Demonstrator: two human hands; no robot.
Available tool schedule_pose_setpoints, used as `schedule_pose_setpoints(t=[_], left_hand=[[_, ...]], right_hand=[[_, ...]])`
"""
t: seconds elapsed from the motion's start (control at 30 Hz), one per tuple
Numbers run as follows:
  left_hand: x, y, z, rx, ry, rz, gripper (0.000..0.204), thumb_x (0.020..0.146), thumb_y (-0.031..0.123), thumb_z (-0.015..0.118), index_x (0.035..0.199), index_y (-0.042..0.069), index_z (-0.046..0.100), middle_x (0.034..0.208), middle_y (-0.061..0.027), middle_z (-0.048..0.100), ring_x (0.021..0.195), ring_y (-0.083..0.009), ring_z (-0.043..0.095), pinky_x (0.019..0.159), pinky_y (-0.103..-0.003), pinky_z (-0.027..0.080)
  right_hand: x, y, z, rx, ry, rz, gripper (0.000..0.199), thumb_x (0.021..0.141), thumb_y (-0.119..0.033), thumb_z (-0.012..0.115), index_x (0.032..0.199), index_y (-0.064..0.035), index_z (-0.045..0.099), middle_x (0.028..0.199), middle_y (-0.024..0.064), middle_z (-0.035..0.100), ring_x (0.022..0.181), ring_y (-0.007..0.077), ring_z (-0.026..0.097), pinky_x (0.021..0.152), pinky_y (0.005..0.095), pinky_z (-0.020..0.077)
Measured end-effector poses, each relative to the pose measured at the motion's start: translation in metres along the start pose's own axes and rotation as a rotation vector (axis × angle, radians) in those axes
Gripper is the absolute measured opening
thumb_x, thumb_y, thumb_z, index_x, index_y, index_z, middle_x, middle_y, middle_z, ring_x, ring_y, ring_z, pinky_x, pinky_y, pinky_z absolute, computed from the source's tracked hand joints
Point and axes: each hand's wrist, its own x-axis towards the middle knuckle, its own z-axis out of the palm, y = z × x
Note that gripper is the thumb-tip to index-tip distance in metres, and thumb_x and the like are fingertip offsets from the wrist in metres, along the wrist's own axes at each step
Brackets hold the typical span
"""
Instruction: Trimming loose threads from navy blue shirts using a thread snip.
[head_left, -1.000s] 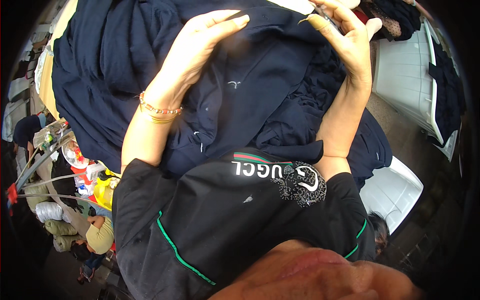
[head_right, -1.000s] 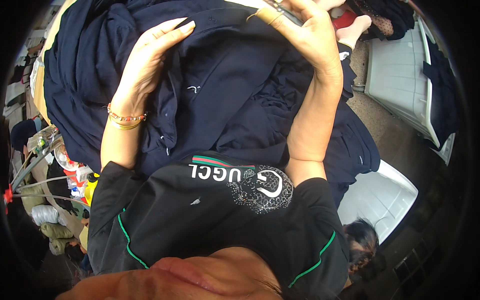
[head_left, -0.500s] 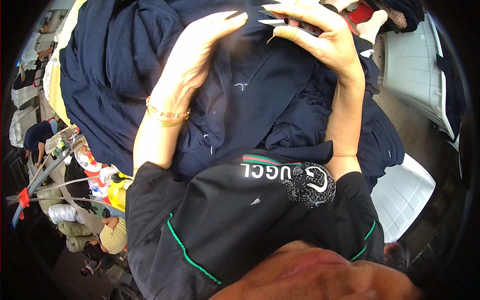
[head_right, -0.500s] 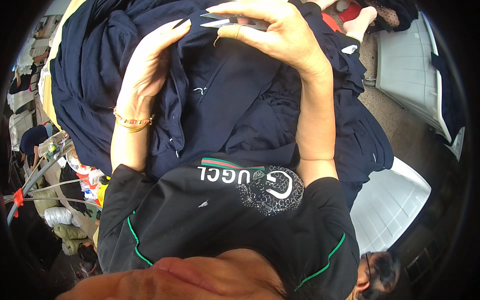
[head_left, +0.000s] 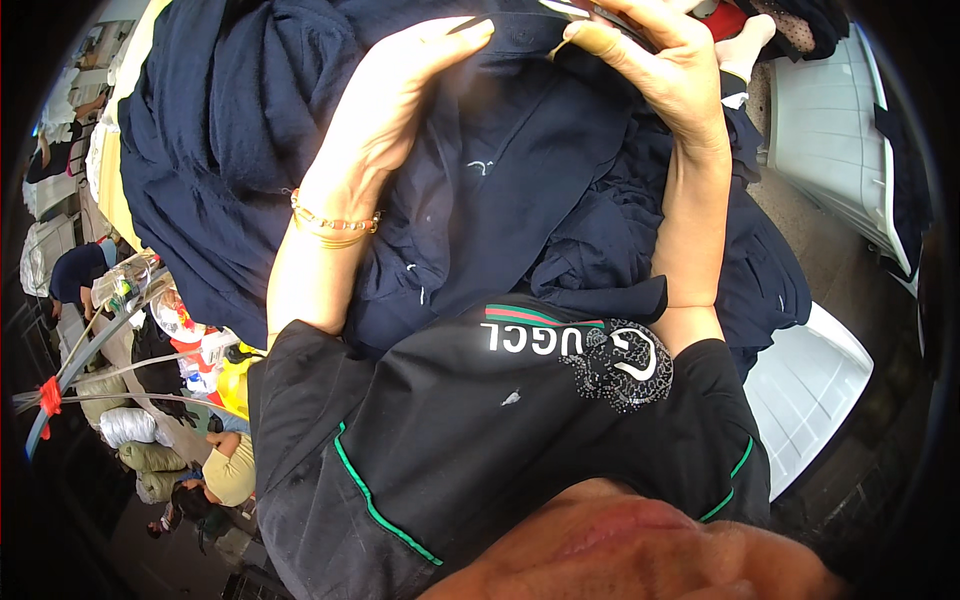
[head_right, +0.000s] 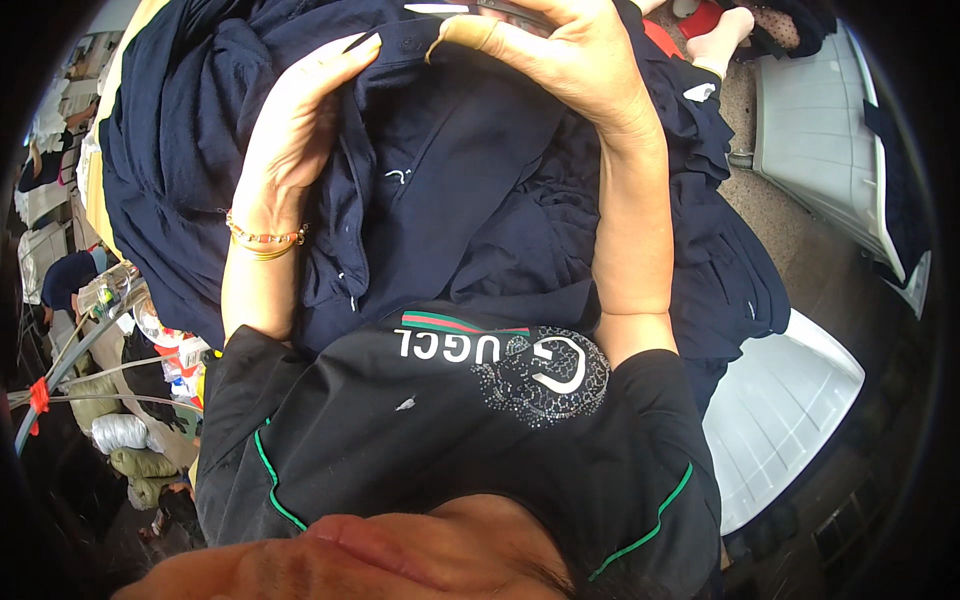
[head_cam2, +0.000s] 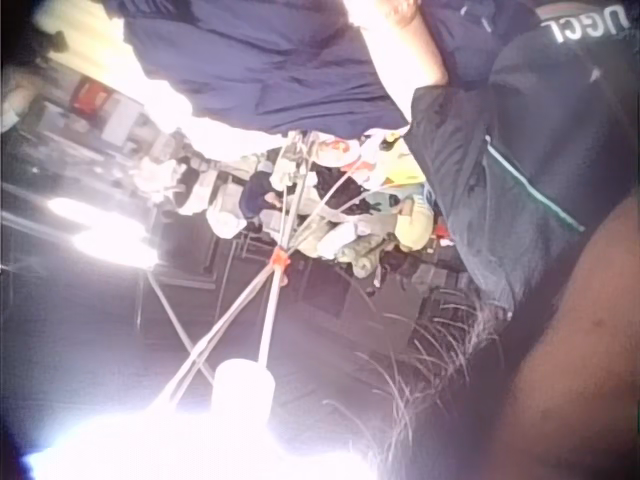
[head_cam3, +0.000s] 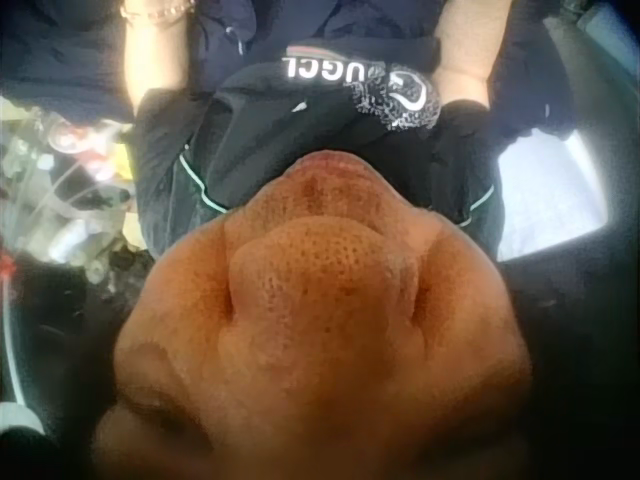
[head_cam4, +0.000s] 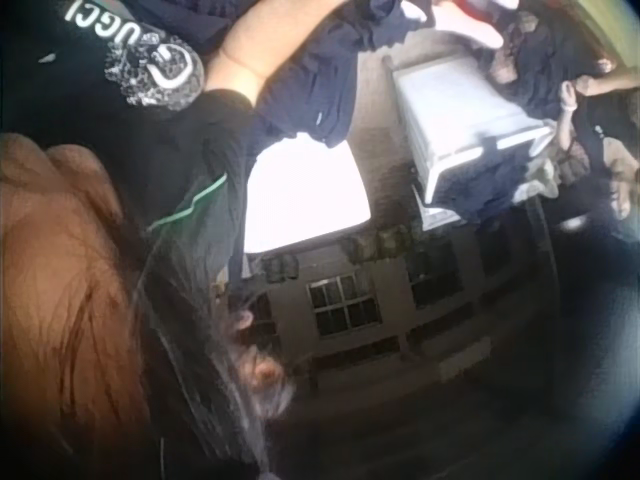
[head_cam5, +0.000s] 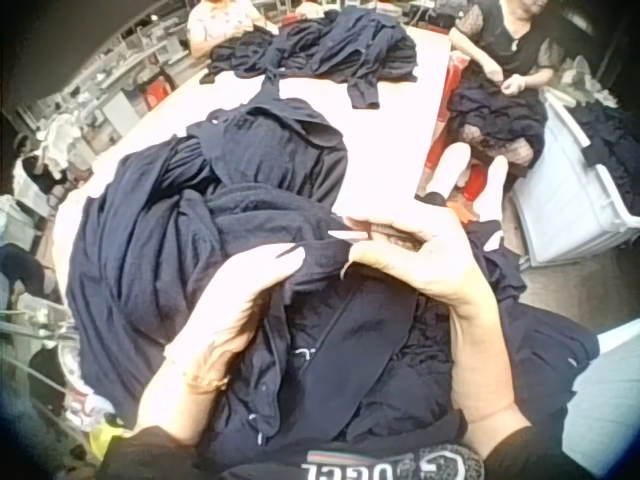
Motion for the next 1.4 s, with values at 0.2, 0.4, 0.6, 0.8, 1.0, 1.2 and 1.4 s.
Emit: schedule_pose_setpoints(t=[0.2,0.4,0.6,0.8,1.0,1.2,1.4], left_hand=[[-0.005,0.008,0.004,0.147,-0.064,-0.032,0.029,0.099,0.008,0.065,0.126,-0.004,0.068,0.121,-0.0074,0.072,0.115,-0.0131,0.065,0.106,-0.026,0.047],[-0.025,0.023,-0.009,0.627,-0.039,0.137,0.027,0.1,0.002,0.061,0.126,-0.005,0.065,0.113,-0.0035,0.07,0.108,-0.0094,0.064,0.099,-0.024,0.048],[-0.023,0.033,-0.023,0.398,-0.08,0.064,0.029,0.1,0.005,0.063,0.126,-0.006,0.066,0.114,-0.0057,0.072,0.107,-0.0117,0.065,0.1,-0.025,0.047],[-0.019,0.028,-0.029,0.312,-0.038,0.036,0.03,0.099,0.005,0.063,0.127,-0.006,0.068,0.118,-0.0075,0.072,0.111,-0.0136,0.065,0.105,-0.027,0.045],[-0.012,0.025,-0.039,0.248,-0.059,0.03,0.029,0.098,0.006,0.064,0.125,-0.005,0.069,0.117,-0.0081,0.073,0.11,-0.0143,0.066,0.105,-0.027,0.045],[-0.011,0.025,-0.04,0.231,-0.045,0.012,0.027,0.098,0.006,0.064,0.123,-0.005,0.069,0.116,-0.0076,0.073,0.109,-0.0138,0.066,0.104,-0.026,0.045],[-0.011,0.034,-0.026,0.268,-0.063,-0.048,0.027,0.097,0.007,0.066,0.122,-0.004,0.07,0.115,-0.0068,0.073,0.107,-0.0126,0.066,0.102,-0.025,0.046]], right_hand=[[0.003,-0.011,0.003,-0.135,-0.178,0.33,0.021,0.086,-0.006,0.083,0.103,0.0024,0.074,0.084,0.0005,0.071,0.075,0.0065,0.06,0.066,0.0228,0.0473],[0.001,-0.005,-0.015,-0.169,0.337,0.312,0.021,0.093,-0.014,0.074,0.11,-0.0014,0.071,0.072,-0.004,0.061,0.06,0.0073,0.048,0.066,0.0198,0.0371],[0.009,0.007,0.0,-0.604,0.217,0.077,0.023,0.094,-0.014,0.074,0.112,0.0008,0.07,0.083,-0.0025,0.065,0.077,0.0078,0.056,0.074,0.0195,0.0442],[0.001,-0.002,0.024,0.206,0.22,0.279,0.041,0.09,0.001,0.075,0.129,0.004,0.064,0.121,0.0135,0.071,0.107,0.0183,0.069,0.094,0.029,0.0559],[0.008,-0.009,0.027,-0.257,-0.048,-0.156,0.044,0.079,-0.006,0.086,0.122,-0.0021,0.074,0.082,0.0017,0.066,0.068,0.0107,0.053,0.064,0.0257,0.0461],[0.009,-0.01,0.031,-0.246,-0.087,-0.137,0.043,0.08,-0.008,0.086,0.121,-0.0035,0.075,0.076,0.0008,0.058,0.065,0.013,0.052,0.061,0.028,0.0438],[0.011,-0.006,0.031,-0.318,-0.055,-0.285,0.036,0.083,-0.008,0.082,0.118,-0.0053,0.076,0.077,0.0056,0.063,0.066,0.0188,0.059,0.063,0.0316,0.0481]])
